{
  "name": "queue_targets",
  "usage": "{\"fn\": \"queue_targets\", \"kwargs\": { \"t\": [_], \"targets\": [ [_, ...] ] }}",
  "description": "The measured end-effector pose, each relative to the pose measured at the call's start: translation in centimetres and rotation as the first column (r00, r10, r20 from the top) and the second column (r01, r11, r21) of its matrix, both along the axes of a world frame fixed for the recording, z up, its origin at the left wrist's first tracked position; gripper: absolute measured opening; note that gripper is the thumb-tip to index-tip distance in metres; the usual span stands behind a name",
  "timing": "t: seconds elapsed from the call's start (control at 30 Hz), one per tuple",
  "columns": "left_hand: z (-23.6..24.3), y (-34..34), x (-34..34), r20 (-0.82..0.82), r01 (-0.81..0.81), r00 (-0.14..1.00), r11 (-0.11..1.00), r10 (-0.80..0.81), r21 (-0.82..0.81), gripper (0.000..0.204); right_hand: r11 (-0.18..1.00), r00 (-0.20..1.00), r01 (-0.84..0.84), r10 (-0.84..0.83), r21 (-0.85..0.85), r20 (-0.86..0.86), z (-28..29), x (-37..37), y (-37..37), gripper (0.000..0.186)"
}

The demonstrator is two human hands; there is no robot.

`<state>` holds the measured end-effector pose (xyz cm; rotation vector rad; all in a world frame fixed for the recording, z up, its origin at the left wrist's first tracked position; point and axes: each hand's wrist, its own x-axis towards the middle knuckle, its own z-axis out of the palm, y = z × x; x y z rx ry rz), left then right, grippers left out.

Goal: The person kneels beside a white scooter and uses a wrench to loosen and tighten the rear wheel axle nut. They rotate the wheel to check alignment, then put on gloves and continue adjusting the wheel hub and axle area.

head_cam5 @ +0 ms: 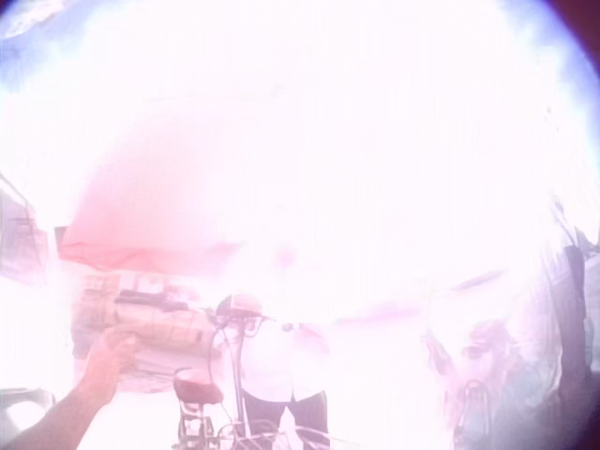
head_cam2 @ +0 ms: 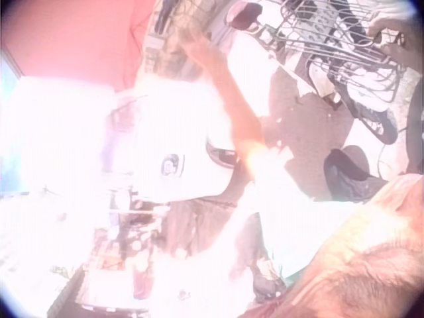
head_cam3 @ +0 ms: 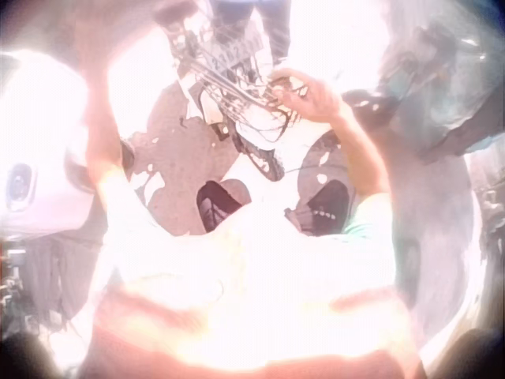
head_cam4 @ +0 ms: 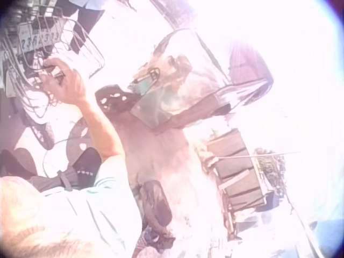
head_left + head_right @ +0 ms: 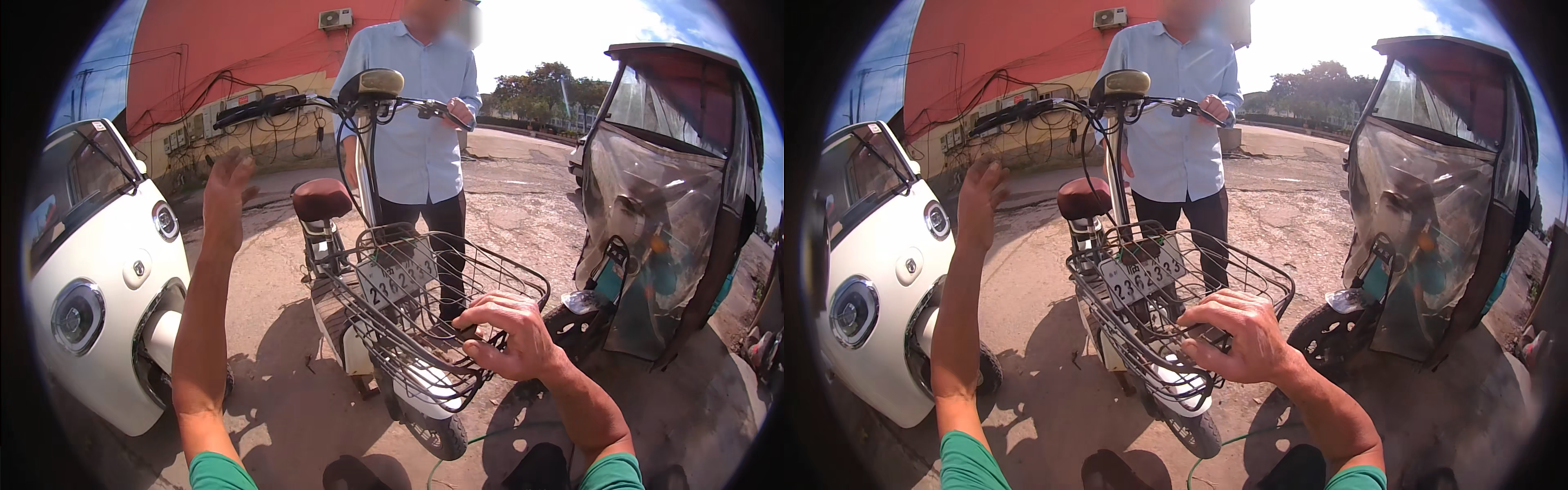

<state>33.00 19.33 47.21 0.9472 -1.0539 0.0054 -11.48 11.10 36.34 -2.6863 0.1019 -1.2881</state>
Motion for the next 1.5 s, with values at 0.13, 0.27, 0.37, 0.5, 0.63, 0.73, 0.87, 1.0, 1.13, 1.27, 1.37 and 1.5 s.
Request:
{"fn": "queue_targets", "kwargs": {
  "t": [0.13, 0.27, 0.37, 0.5, 0.63, 0.73, 0.87, 1.0, 1.13, 1.27, 1.37, 1.5],
  "targets": [
    [-5.3, 4.2, -12.2, 0.314, 0.088, 0.943, 0.992, -0.113, 0.091, 0.049, 1.0, 0.998, -0.022, 0.023, -0.015, 0.058, -0.6, 0.3, -0.4, 0.03],
    [-6.7, 6.4, -22.7, 0.653, -0.028, 0.732, 0.948, -0.197, 0.318, 0.04, 1.0, 0.999, 0.0, 0.0, 0.006, 0.036, -0.5, -0.3, -0.1, 0.033],
    [-8.0, 5.5, -26.5, 0.741, -0.161, 0.654, 0.93, -0.15, 0.331, 0.035, 0.998, 0.985, -0.067, 0.069, -0.018, 0.158, -0.4, -0.6, -0.6, 0.033],
    [-11.4, 3.8, -27.4, 0.705, -0.198, 0.709, 0.964, 0.017, 0.176, 0.028, 0.993, 0.961, -0.114, 0.115, -0.02, 0.252, -1.3, -1.2, -2.0, 0.033],
    [-13.9, 2.8, -27.4, 0.605, -0.18, 0.79, 0.98, 0.095, 0.082, 0.031, 0.98, 0.887, -0.172, 0.196, -0.095, 0.417, -4.7, -2.7, -2.1, 0.036],
    [-14.3, 2.8, -26.6, 0.599, -0.213, 0.786, 0.977, 0.152, 0.033, 0.034, 0.967, 0.824, -0.252, 0.227, -0.023, 0.519, -10.8, -6.2, -0.7, 0.034],
    [-15.6, 3.5, -24.3, 0.564, -0.211, 0.808, 0.978, 0.17, 0.008, 0.041, 0.803, 0.965, -0.177, 0.029, 0.569, 0.259, -23.8, -10.1, -2.8, 0.033],
    [-16.5, 4.1, -20.6, 0.582, -0.097, 0.806, 0.994, 0.11, -0.055, 0.048, 0.156, 0.984, 0.165, -0.088, 0.974, -0.152, -38.5, -10.5, -3.8, 0.038],
    [-16.7, 5.2, -18.2, 0.492, -0.09, 0.864, 0.994, 0.111, -0.068, 0.059, 0.045, 0.972, 0.227, 0.049, 0.973, -0.229, -46.4, -9.2, -3.1, 0.043],
    [-16.9, 5.8, -16.9, 0.513, -0.185, 0.829, 0.975, 0.223, -0.124, 0.064, 0.151, 0.945, 0.227, 0.205, 0.962, -0.256, -48.1, -6.9, -3.4, 0.046],
    [-17.1, 6.3, -16.4, 0.53, -0.263, 0.793, 0.953, 0.302, -0.15, 0.062, 0.153, 0.912, 0.334, 0.196, 0.93, -0.36, -48.7, -5.3, -4.2, 0.047],
    [-16.4, 6.8, -16.0, 0.46, -0.03, 0.886, 0.998, 0.052, -0.054, 0.056, 0.129, 0.861, 0.455, 0.19, 0.881, -0.473, -49.8, -2.9, -4.8, 0.049]
  ]
}}
